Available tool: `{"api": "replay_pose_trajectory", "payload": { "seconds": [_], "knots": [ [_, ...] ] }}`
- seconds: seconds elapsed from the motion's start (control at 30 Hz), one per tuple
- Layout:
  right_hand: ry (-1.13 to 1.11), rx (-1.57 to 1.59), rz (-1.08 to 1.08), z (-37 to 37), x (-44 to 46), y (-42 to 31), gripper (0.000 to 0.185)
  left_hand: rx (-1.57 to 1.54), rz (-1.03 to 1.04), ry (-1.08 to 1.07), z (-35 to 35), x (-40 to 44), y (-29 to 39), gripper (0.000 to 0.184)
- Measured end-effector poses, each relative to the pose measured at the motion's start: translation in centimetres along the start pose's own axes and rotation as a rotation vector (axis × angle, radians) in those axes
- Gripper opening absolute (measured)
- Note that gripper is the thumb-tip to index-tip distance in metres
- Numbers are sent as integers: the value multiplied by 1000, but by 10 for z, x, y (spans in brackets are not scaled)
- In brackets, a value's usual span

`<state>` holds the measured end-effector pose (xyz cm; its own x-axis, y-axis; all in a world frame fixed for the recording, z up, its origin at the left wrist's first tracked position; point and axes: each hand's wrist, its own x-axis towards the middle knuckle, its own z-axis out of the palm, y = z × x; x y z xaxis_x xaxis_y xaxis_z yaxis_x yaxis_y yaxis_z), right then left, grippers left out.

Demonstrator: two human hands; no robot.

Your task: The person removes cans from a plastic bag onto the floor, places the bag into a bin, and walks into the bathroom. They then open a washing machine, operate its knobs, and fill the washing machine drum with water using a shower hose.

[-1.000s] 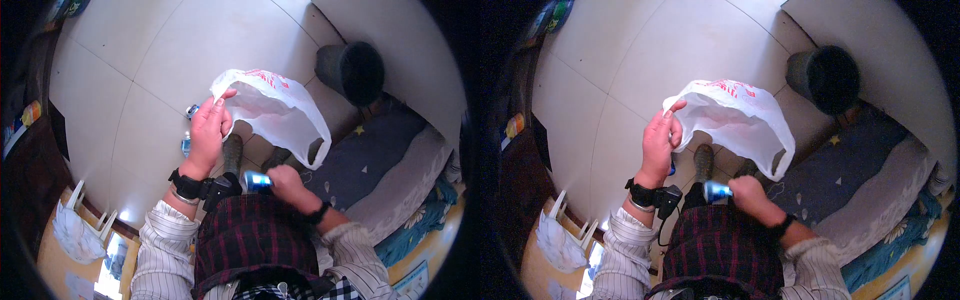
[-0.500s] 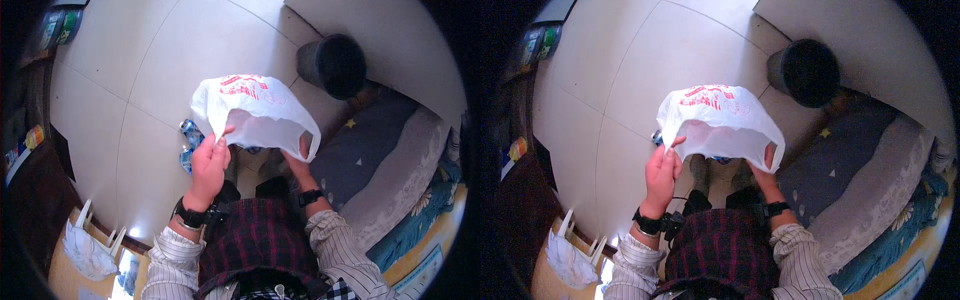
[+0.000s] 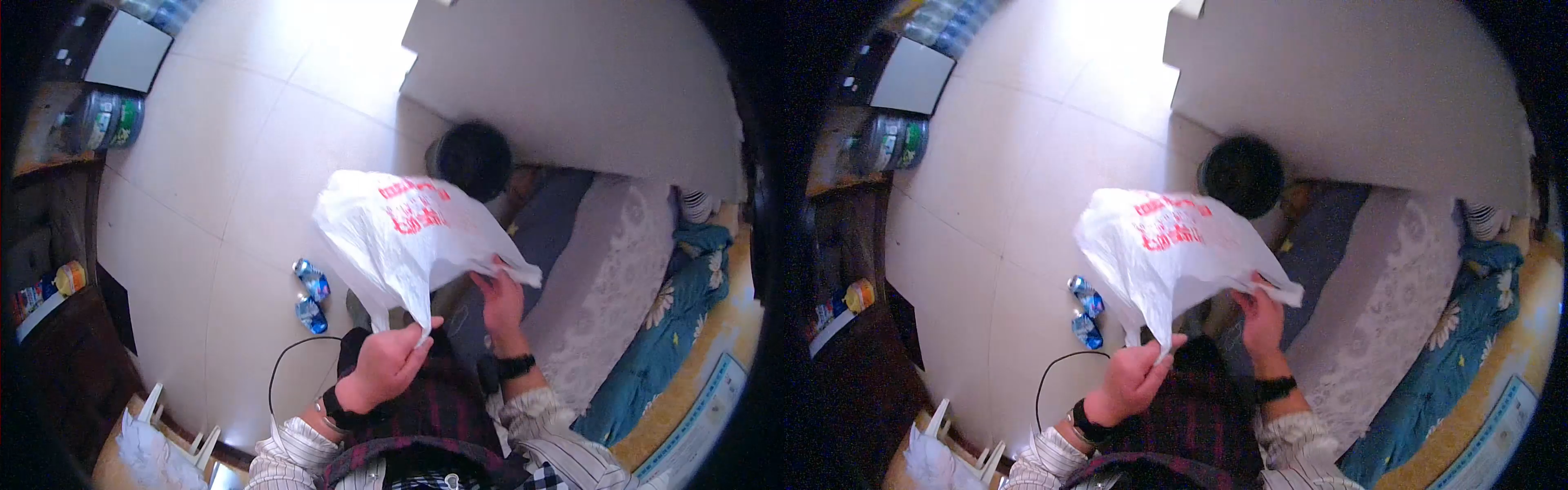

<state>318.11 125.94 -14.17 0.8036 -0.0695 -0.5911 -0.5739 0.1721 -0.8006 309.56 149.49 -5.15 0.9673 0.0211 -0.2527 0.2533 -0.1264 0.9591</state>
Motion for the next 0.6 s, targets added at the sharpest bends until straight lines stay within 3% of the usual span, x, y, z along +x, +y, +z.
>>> {"api": "replay_pose_trajectory", "payload": {
  "seconds": [0.13, 0.27, 0.3, 0.47, 0.53, 0.6],
  "knots": [
    [134, 13, -179, 2, -31, -98, 36, -95, -38, -67, -24, 18, 34, 22],
    [29, 195, -310, -17, -32, -165, 39, -83, 40, 58, 15, 54, 7, 22],
    [47, 148, -317, -17, -27, -173, 39, -123, -24, 63, 21, 68, 3, 23],
    [41, -102, -323, -28, 42, -152, 40, -173, -207, 68, 43, 112, -53, 25],
    [-73, 34, -189, -14, 77, -128, 36, -96, -239, 266, 49, 120, -97, 25],
    [-184, -773, -466, -28, 112, -96, 30, -57, -303, 340, 46, 115, -128, 25]
  ]
}}
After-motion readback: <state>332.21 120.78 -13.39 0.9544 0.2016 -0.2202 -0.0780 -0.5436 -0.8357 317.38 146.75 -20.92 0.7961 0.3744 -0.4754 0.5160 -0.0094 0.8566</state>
